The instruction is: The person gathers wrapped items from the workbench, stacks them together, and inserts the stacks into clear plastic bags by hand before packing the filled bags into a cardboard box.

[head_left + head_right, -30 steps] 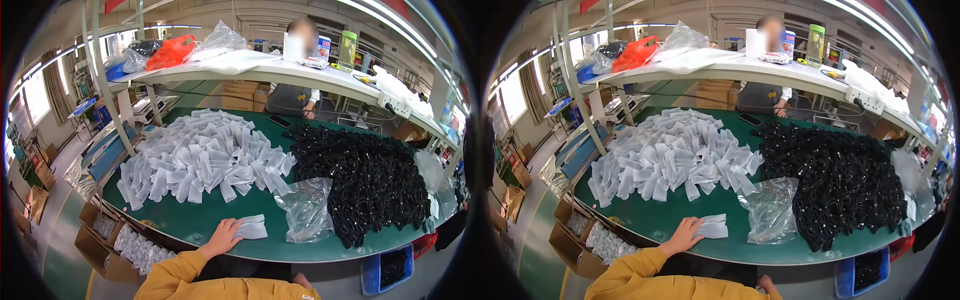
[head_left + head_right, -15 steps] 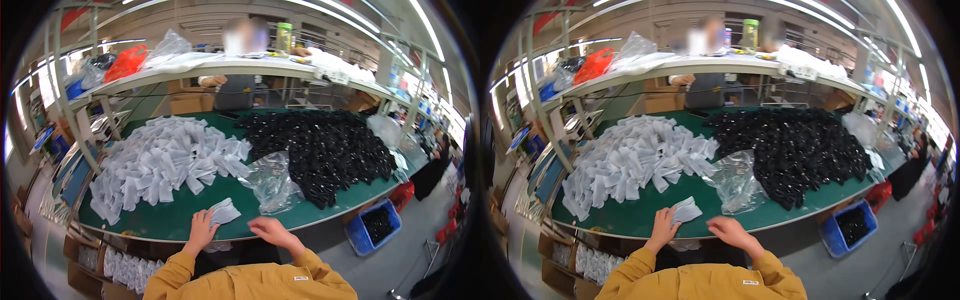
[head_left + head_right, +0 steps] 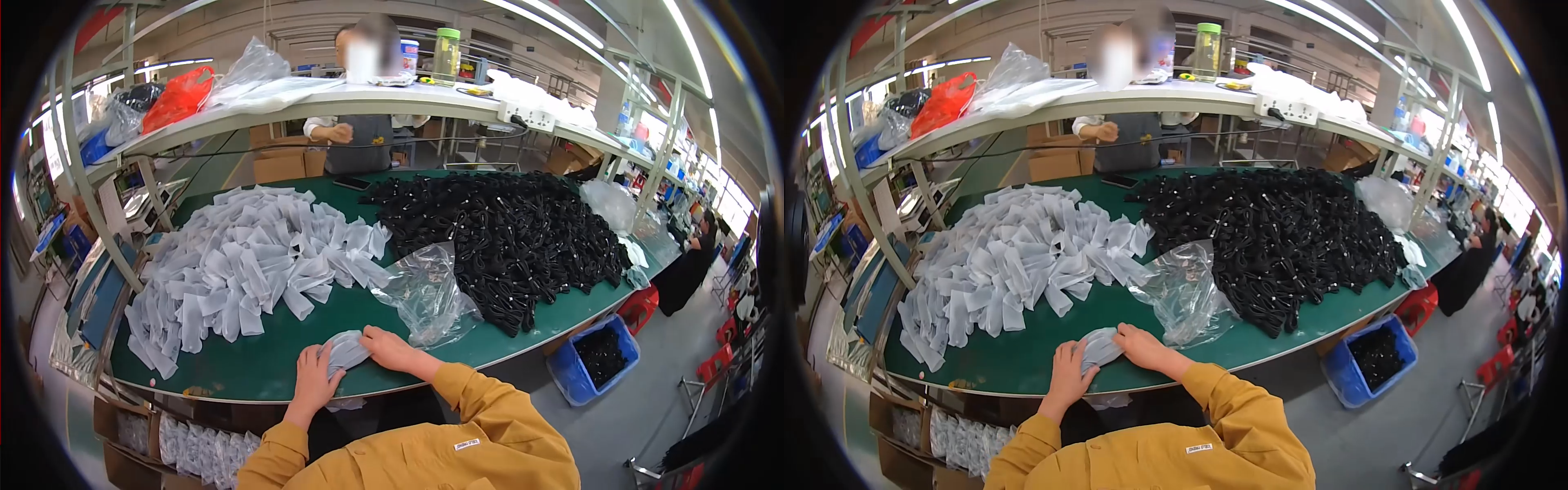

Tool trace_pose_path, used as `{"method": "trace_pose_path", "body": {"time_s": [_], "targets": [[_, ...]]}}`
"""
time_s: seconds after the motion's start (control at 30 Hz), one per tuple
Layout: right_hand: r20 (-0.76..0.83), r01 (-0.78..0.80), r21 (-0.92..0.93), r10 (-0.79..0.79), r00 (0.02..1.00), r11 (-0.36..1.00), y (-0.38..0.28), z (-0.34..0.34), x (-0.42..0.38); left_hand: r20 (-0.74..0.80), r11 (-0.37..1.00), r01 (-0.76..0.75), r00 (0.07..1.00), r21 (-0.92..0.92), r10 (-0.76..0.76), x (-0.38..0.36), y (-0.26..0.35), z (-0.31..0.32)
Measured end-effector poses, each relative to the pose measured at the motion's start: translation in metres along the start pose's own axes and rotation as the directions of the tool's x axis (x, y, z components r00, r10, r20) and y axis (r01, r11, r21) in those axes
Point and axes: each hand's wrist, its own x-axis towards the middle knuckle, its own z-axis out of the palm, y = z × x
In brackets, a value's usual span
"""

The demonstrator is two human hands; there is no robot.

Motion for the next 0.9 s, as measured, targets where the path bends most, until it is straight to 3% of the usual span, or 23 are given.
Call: {"method": "trace_pose_path", "body": {"time_s": [0.03,0.13,0.17,0.27,0.3,0.43,0.53,0.67,0.7,0.8,0.83,0.87,0.9], "targets": [[-0.016,0.019,-0.002,-0.019,1.000,1.000,-0.007,-0.001,-0.003,0.006,1.000,0.004,1.000,0.005,-0.004,-0.002,0.000,0.000],[0.102,-0.165,-0.246,0.195,0.976,0.955,-0.024,-0.019,0.000,0.027,1.000,0.013,1.000,0.008,-0.013,-0.001,-0.001,-0.002],[0.029,-0.135,-0.269,0.148,0.989,0.954,-0.031,-0.028,0.003,0.023,1.000,0.015,1.000,0.001,-0.015,0.000,0.001,-0.003],[0.072,0.026,-0.037,-0.023,0.997,0.999,-0.078,-0.079,0.026,0.031,1.000,0.023,0.999,0.010,-0.024,0.001,0.001,-0.004],[0.187,0.044,-0.035,-0.037,0.982,0.998,-0.080,-0.076,0.029,0.041,0.999,0.028,0.999,0.018,-0.029,0.000,0.000,-0.003],[0.204,-0.026,-0.069,0.039,0.978,0.997,-0.044,-0.020,0.029,0.048,0.998,0.060,0.997,-0.006,-0.059,0.002,0.001,-0.004],[0.138,0.014,-0.016,-0.011,0.990,1.000,-0.028,-0.010,0.027,0.036,0.995,0.073,0.997,0.062,-0.075,0.005,0.000,0.002],[0.172,-0.045,0.016,0.042,0.984,0.999,-0.029,-0.009,0.029,0.025,0.996,0.054,0.998,0.073,-0.056,0.011,-0.001,0.000],[0.228,-0.127,0.044,0.114,0.967,0.991,-0.029,-0.013,0.033,0.038,0.997,0.059,0.997,0.044,-0.061,0.010,-0.001,0.000],[0.443,-0.147,0.174,0.056,0.895,0.974,-0.011,-0.046,0.065,0.056,0.997,0.076,0.996,-0.026,-0.074,0.014,-0.006,-0.004],[0.520,-0.238,0.217,0.094,0.849,0.947,0.000,-0.056,0.083,0.061,0.995,0.081,0.995,-0.049,-0.078,0.015,-0.005,-0.006],[0.305,-0.147,0.216,0.076,0.949,0.965,0.012,-0.054,0.093,0.066,0.994,0.085,0.995,-0.075,-0.080,0.014,-0.005,-0.006],[0.137,-0.142,0.133,0.124,0.983,0.981,0.035,-0.043,0.104,0.070,0.993,0.089,0.994,-0.074,-0.084,0.014,-0.006,-0.006]]}}
